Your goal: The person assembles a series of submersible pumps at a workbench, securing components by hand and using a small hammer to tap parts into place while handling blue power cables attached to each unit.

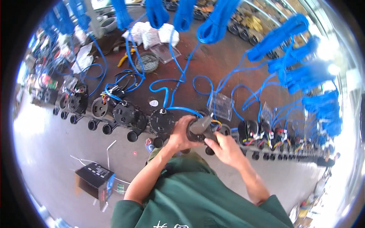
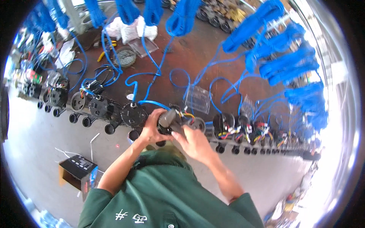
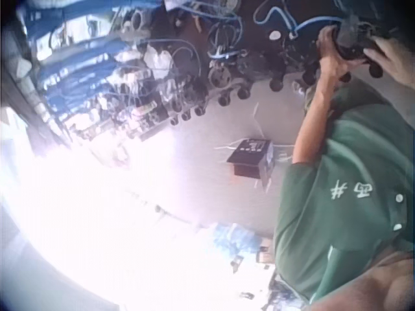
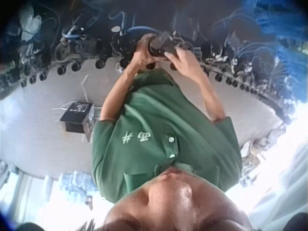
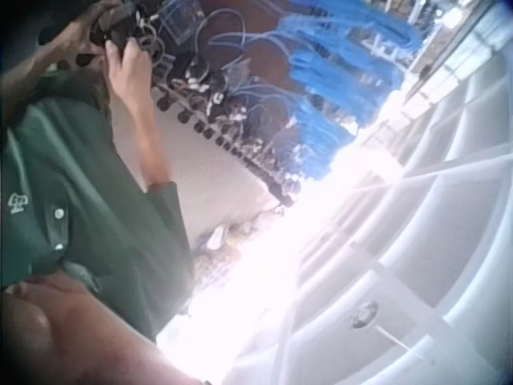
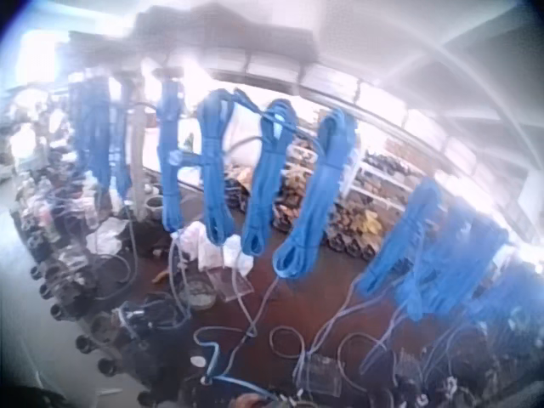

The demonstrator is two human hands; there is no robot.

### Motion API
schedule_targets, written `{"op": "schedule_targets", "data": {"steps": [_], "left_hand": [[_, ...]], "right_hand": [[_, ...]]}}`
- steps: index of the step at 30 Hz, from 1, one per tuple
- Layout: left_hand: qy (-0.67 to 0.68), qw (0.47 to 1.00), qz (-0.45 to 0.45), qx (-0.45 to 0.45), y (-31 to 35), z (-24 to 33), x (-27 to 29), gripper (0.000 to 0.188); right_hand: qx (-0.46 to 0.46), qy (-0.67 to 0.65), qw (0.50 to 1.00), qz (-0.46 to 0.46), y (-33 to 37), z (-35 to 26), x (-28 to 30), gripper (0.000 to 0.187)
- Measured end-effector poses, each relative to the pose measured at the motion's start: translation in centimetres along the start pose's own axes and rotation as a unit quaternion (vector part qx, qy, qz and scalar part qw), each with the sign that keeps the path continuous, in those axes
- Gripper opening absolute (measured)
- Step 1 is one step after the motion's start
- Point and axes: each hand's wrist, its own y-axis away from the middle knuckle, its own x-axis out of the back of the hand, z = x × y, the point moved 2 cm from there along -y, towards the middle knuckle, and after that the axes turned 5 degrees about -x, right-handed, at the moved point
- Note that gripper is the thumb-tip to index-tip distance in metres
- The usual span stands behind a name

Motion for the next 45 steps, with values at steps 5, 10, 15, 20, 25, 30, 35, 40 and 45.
{"op": "schedule_targets", "data": {"steps": [5, 10, 15, 20, 25, 30, 35, 40, 45], "left_hand": [[-0.003, 1.000, 0.005, -0.007, -0.1, 0.3, -0.1, 0.108], [0.011, 1.000, 0.001, 0.011, -0.2, 0.5, -0.3, 0.104], [0.012, 1.000, 0.023, 0.017, -1.2, 1.1, -0.7, 0.098], [-0.008, 0.996, -0.022, 0.089, 0.1, 2.7, 0.2, 0.116], [-0.157, 0.974, 0.039, 0.156, 6.5, 2.5, -3.6, 0.108], [0.112, 0.899, -0.069, 0.417, 12.6, -7.4, -6.0, 0.068], [0.036, 0.936, -0.164, 0.309, 10.9, -7.8, -8.9, 0.044], [-0.342, 0.922, -0.121, -0.133, 11.5, -9.2, -10.5, 0.046], [-0.109, 0.989, -0.086, 0.058, 10.0, -7.5, -9.4, 0.041]], "right_hand": [[-0.086, -0.190, 0.977, -0.036, 2.7, -2.3, 4.0, 0.034], [0.011, -0.179, 0.973, 0.146, 5.2, -2.3, 5.6, 0.023], [-0.070, 0.025, 0.990, 0.117, 2.6, 3.9, -0.2, 0.033], [-0.097, -0.191, 0.976, 0.050, 5.0, 3.5, 2.8, 0.030], [-0.215, -0.335, 0.915, 0.071, 7.8, 8.3, 0.2, 0.029], [-0.276, -0.370, 0.886, 0.036, 9.8, 10.4, -3.2, 0.036], [-0.286, -0.487, 0.825, -0.027, 9.8, 10.2, -2.8, 0.033], [-0.270, -0.515, 0.814, 0.002, 8.7, 10.1, -2.1, 0.034], [-0.266, -0.480, 0.835, -0.037, 8.4, 11.5, -3.1, 0.033]]}}
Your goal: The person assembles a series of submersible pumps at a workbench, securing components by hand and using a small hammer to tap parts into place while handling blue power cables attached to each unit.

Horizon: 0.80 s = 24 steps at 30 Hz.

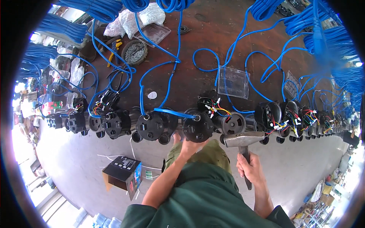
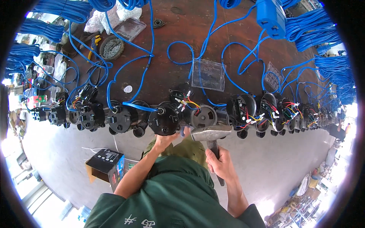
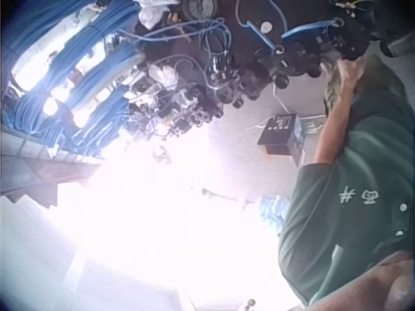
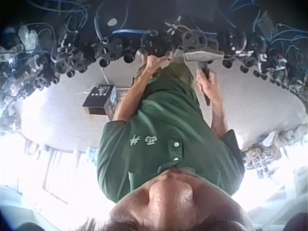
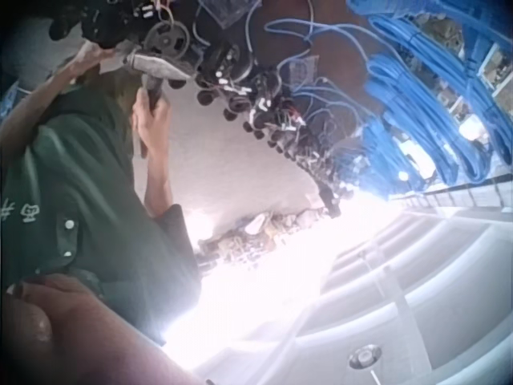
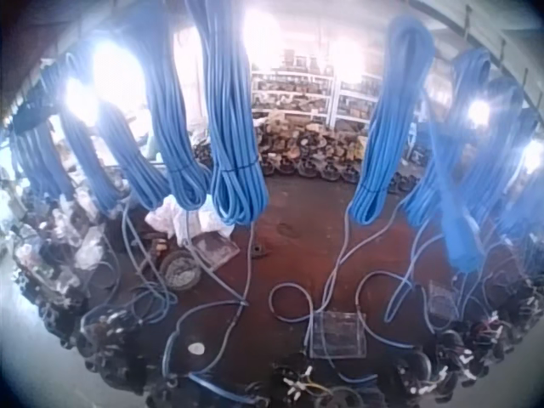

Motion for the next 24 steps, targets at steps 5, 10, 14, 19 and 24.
{"op": "schedule_targets", "data": {"steps": [5, 10, 14, 19, 24], "left_hand": [[0.206, 0.960, -0.060, 0.177, -0.1, 0.4, 1.1, 0.040], [0.211, 0.960, -0.047, 0.178, 0.4, 0.2, 0.8, 0.041], [0.237, 0.948, -0.079, 0.198, -0.1, 0.0, 1.1, 0.042], [0.493, 0.825, 0.005, 0.277, -1.0, 0.8, 2.1, 0.047], [0.534, 0.790, -0.026, 0.302, 0.0, -0.3, 1.8, 0.047]], "right_hand": [[-0.034, -0.036, 0.999, -0.014, -0.9, 1.0, -0.9, 0.038], [0.008, -0.078, 0.997, 0.016, 0.1, -2.0, 1.0, 0.038], [0.008, 0.071, 0.996, 0.046, -2.4, 0.5, -1.8, 0.038], [-0.073, -0.054, 0.996, -0.001, -0.3, 0.8, -1.4, 0.031], [0.131, -0.163, 0.978, 0.014, 1.3, -3.9, 0.9, 0.042]]}}
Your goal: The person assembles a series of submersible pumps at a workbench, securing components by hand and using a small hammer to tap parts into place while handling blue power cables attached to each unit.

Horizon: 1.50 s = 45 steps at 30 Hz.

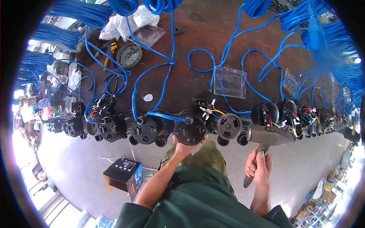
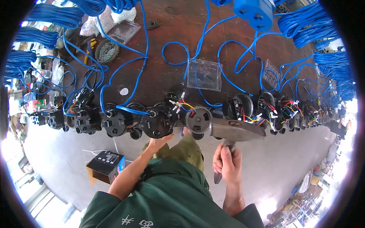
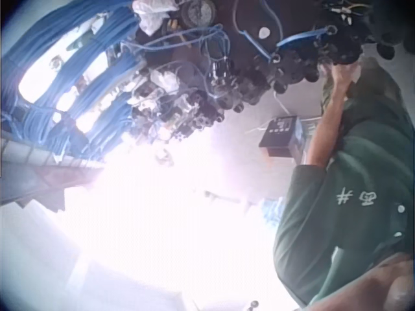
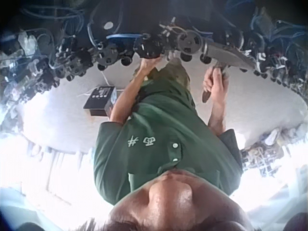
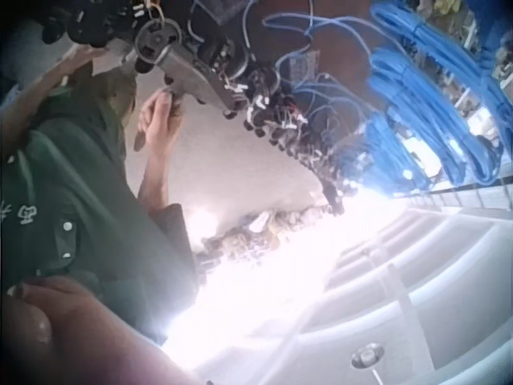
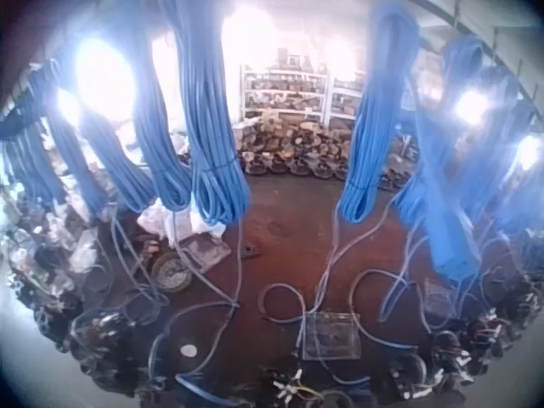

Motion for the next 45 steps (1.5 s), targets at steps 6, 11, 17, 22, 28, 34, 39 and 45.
{"op": "schedule_targets", "data": {"steps": [6, 11, 17, 22, 28, 34, 39, 45], "left_hand": [[-0.327, 0.934, -0.063, -0.125, 1.1, 2.6, 1.1, 0.042], [-0.266, 0.962, -0.003, 0.060, 3.3, -0.2, 5.4, 0.035], [-0.292, 0.952, 0.042, 0.080, 3.7, 1.1, 3.4, 0.043], [-0.322, 0.939, 0.094, 0.078, 5.0, 3.7, 1.6, 0.063], [-0.252, 0.957, 0.121, 0.073, 5.2, 1.8, 3.8, 0.070], [-0.137, 0.980, 0.130, 0.066, 4.7, -1.4, 3.6, 0.063], [-0.121, 0.982, 0.146, 0.003, 6.9, 1.8, 1.2, 0.055], [-0.280, 0.950, 0.084, -0.109, 4.4, 5.1, -1.6, 0.083]], "right_hand": [[-0.126, 0.063, 0.989, 0.042, 0.6, 5.9, 0.1, 0.036], [-0.092, 0.193, 0.974, 0.080, 1.9, 8.1, 0.1, 0.036], [0.142, 0.492, 0.857, 0.058, 1.4, 8.1, 0.9, 0.033], [0.153, 0.485, 0.860, 0.034, 1.3, 3.8, -2.0, 0.029], [0.282, 0.446, 0.849, 0.001, 1.2, -4.8, -6.0, 0.027], [0.193, 0.571, 0.798, -0.009, -1.8, -2.8, -7.0, 0.035], [0.139, 0.564, 0.810, -0.077, -2.0, -4.6, -6.9, 0.046], [0.229, 0.504, 0.819, -0.153, -0.5, -9.0, -11.6, 0.038]]}}
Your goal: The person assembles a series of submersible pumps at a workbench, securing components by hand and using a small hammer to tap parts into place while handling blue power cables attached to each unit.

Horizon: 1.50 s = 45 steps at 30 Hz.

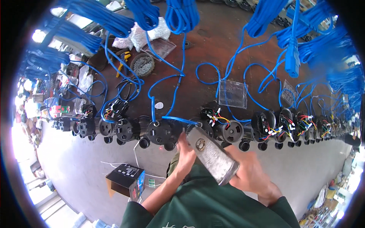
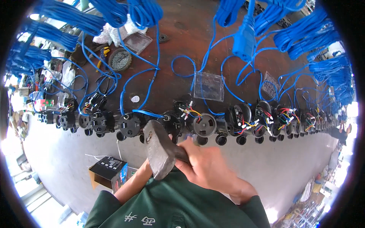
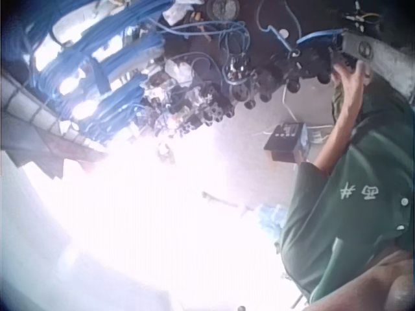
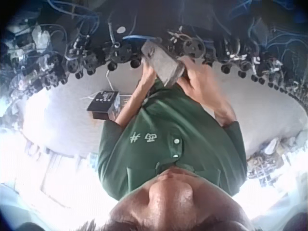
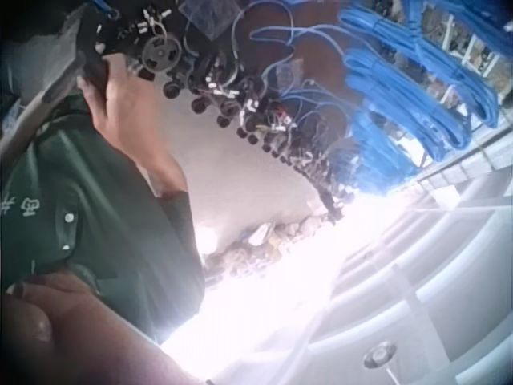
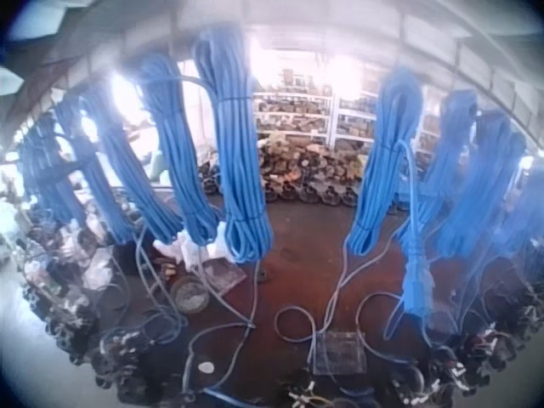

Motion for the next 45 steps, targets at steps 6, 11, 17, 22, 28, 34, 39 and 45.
{"op": "schedule_targets", "data": {"steps": [6, 11, 17, 22, 28, 34, 39, 45], "left_hand": [[0.189, 0.976, 0.102, 0.031, -0.9, 1.4, -1.4, 0.094], [0.106, 0.985, 0.138, -0.013, -1.6, 2.6, -1.8, 0.101], [-0.035, 0.989, -0.138, 0.030, 5.1, 8.8, 11.4, 0.057], [-0.063, 0.995, 0.066, 0.043, 8.7, 11.0, 31.1, 0.028], [-0.071, 0.936, 0.329, -0.107, 8.1, 12.5, 51.7, 0.017], [-0.143, 0.955, 0.241, -0.094, 0.6, 13.2, 64.2, 0.019], [-0.309, 0.947, 0.080, 0.042, -11.8, 7.3, 68.4, 0.043], [-0.558, 0.829, 0.001, 0.043, -18.1, 6.3, 71.4, 0.051]], "right_hand": [[-0.087, 0.159, 0.982, -0.043, -2.6, 4.4, -7.1, 0.037], [-0.070, 0.029, 0.997, -0.030, -3.0, 4.8, -6.5, 0.030], [-0.137, -0.029, 0.990, -0.021, -2.4, 0.7, -8.5, 0.024], [-0.026, 0.028, 0.996, 0.083, -5.5, -5.6, -15.6, 0.022], [-0.036, 0.020, 0.998, 0.057, -10.9, -13.3, -27.6, 0.030], [-0.045, 0.137, 0.984, 0.103, -15.9, -18.5, -33.8, 0.034], [0.021, 0.361, 0.931, 0.050, -20.7, -20.0, -33.7, 0.036], [0.077, 0.415, 0.907, 0.001, -25.2, -19.3, -32.6, 0.012]]}}
